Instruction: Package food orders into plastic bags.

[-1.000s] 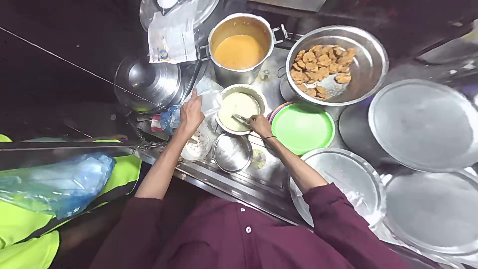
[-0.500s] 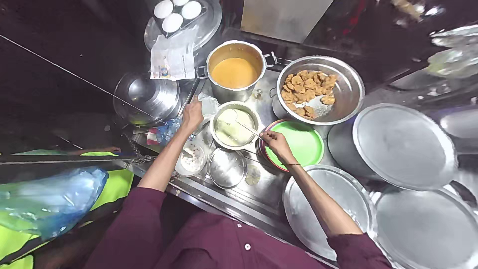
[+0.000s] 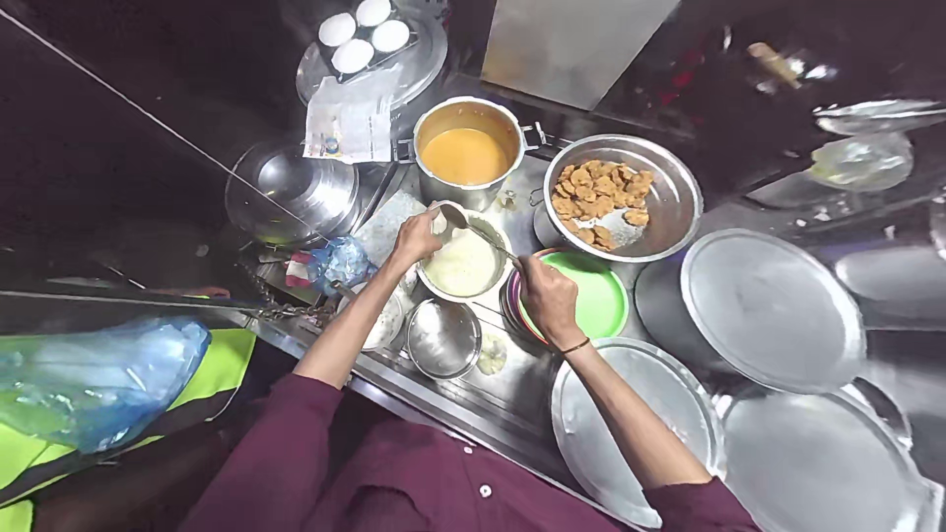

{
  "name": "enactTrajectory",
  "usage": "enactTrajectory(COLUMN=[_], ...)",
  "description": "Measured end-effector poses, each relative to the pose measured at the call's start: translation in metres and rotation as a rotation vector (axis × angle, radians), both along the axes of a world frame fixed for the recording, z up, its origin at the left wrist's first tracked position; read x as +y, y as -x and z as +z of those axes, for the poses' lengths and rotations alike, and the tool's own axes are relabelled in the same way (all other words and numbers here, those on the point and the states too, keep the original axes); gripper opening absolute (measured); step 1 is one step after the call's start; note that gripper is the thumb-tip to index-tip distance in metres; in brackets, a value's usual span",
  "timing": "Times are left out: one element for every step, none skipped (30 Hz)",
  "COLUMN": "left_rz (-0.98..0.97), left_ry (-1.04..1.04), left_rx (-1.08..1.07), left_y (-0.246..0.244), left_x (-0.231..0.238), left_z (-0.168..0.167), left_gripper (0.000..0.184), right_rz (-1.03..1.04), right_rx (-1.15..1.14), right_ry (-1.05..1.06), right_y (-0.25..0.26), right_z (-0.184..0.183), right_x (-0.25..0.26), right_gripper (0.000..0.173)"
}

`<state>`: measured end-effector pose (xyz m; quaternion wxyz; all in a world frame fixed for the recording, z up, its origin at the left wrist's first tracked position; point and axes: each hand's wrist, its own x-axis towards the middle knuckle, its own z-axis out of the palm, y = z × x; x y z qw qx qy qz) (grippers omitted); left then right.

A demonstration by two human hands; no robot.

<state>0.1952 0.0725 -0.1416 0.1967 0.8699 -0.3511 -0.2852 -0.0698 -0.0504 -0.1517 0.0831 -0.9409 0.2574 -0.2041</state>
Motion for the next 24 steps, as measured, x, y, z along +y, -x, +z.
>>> enactTrajectory(left_rz=[0.023,0.045,0.063,0.08,0.095,0.109,0.129,0.13,0.122,0.116,0.11,0.101,0.093,0.091,0.087,0.093,0.101,0.108,0.115,0.122,0.13,0.14,0.149,0.158], left_ry=[-0.008,-0.008,-0.003,-0.006,-0.012,-0.008,0.013,0.007,-0.014,-0.035,-0.058,-0.081,-0.097,-0.107,-0.105,-0.1,-0.094,-0.089,-0.086,-0.084,-0.085,-0.087,-0.088,-0.086], left_rx=[0.041,0.09,0.132,0.163,0.174,0.162,0.141,0.095,0.059,0.037,0.028,0.023,0.018,0.02,0.02,0.027,0.034,0.041,0.049,0.055,0.058,0.057,0.055,0.056], left_y=[-0.001,-0.002,-0.003,-0.005,-0.005,-0.005,-0.003,-0.006,-0.008,-0.008,-0.007,-0.005,-0.004,-0.003,-0.004,-0.005,-0.005,-0.006,-0.007,-0.008,-0.008,-0.008,-0.008,-0.007], left_x=[0.002,0.005,0.01,0.015,0.021,0.027,0.034,0.036,0.037,0.037,0.037,0.038,0.04,0.042,0.044,0.046,0.049,0.051,0.053,0.054,0.056,0.057,0.058,0.059], left_z=[0.001,0.002,0.004,0.007,0.01,0.014,0.018,0.018,0.017,0.018,0.022,0.025,0.028,0.031,0.032,0.032,0.033,0.033,0.035,0.035,0.035,0.035,0.035,0.035], left_gripper=[0.088,0.088,0.086,0.087,0.088,0.088,0.086,0.084,0.083,0.082,0.081,0.081,0.081,0.081,0.08,0.08,0.081,0.082,0.082,0.083,0.082,0.082,0.081,0.08], right_rz=[-0.025,-0.052,-0.08,-0.111,-0.144,-0.174,-0.194,-0.201,-0.189,-0.154,-0.097,-0.024,0.048,0.1,0.124,0.121,0.094,0.051,-0.004,-0.053,-0.09,-0.116,-0.127,-0.127], right_rx=[-0.04,-0.062,-0.068,-0.064,-0.043,0.01,0.099,0.208,0.304,0.366,0.393,0.404,0.404,0.425,0.475,0.517,0.55,0.575,0.603,0.619,0.608,0.58,0.547,0.512], right_ry=[-0.128,-0.287,-0.464,-0.634,-0.759,-0.801,-0.762,-0.669,-0.548,-0.409,-0.271,-0.164,-0.089,-0.068,-0.081,-0.118,-0.172,-0.244,-0.337,-0.45,-0.565,-0.673,-0.763,-0.827], right_y=[0.002,0.005,0.009,0.012,0.015,0.016,0.015,0.011,0.006,0.0,-0.005,-0.009,-0.015,-0.022,-0.031,-0.039,-0.045,-0.051,-0.057,-0.061,-0.063,-0.064,-0.063,-0.061], right_z=[-0.002,-0.005,-0.009,-0.013,-0.019,-0.027,-0.038,-0.048,-0.056,-0.063,-0.072,-0.085,-0.096,-0.104,-0.107,-0.107,-0.106,-0.104,-0.104,-0.107,-0.114,-0.121,-0.127,-0.131], right_x=[-0.004,-0.011,-0.02,-0.029,-0.036,-0.042,-0.046,-0.047,-0.042,-0.034,-0.026,-0.019,-0.013,-0.008,-0.003,0.001,0.004,0.005,0.004,-0.001,-0.006,-0.011,-0.015,-0.017], right_gripper=[0.029,0.031,0.033,0.033,0.033,0.034,0.035,0.037,0.037,0.033,0.026,0.022,0.022,0.024,0.026,0.026,0.026,0.027,0.028,0.03,0.033,0.034,0.035,0.036])
